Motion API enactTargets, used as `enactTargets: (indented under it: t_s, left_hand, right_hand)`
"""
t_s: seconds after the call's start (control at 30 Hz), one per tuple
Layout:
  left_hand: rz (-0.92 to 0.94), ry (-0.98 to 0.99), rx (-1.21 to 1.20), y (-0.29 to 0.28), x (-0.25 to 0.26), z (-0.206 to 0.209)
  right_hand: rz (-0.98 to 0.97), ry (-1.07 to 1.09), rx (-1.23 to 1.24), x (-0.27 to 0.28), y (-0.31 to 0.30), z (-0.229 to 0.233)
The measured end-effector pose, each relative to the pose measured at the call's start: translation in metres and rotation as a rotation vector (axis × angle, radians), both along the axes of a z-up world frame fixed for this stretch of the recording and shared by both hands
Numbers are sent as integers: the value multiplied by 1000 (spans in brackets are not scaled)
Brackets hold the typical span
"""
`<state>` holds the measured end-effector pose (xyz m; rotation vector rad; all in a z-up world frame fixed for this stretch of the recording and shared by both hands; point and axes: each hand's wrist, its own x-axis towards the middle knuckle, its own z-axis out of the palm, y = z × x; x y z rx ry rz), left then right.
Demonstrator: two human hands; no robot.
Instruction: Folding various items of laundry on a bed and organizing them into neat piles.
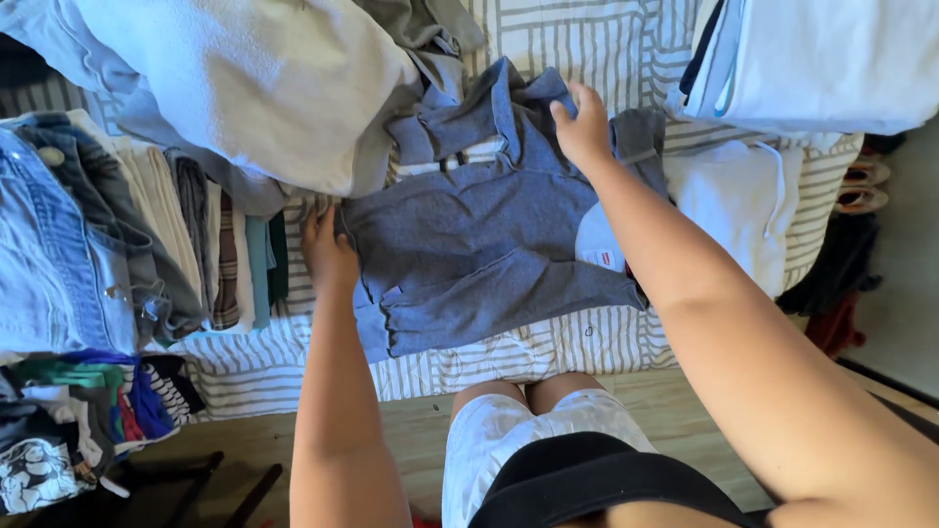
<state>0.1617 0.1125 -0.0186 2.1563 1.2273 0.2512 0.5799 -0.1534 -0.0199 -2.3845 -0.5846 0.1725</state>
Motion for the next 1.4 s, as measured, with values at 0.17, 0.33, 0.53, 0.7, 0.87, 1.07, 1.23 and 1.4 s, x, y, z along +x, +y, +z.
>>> enactTargets:
  t_s: [0.17,0.33,0.53,0.7,0.87,1.07,1.23,1.4]
  left_hand:
    - [-178,208,-43,21,30,-14]
    - [-35,421,-137,18,35,47]
    - [-94,-108,-52,2,-32,75]
    - [-227,-24,111,-45,-90,82]
    - [-272,485,44,-92,-77,104]
    - [-155,-44,-45,-128,0,57]
    - [10,-204,-1075,-177,115,85]
    - [198,-393,-1397,-191,168,75]
  right_hand:
    - [-12,291,-151,9,31,21]
    - [-114,746,-17,8,21,61]
    - [-40,778,315,-16,-69,104]
    - [36,562,-59,-87,-170,85]
    - [147,777,-115,-144,-192,57]
    - [-203,832,-51,-136,-117,50]
    - [215,565,34,-170,-94,109]
    - [652,206,-289,-215,-125,181]
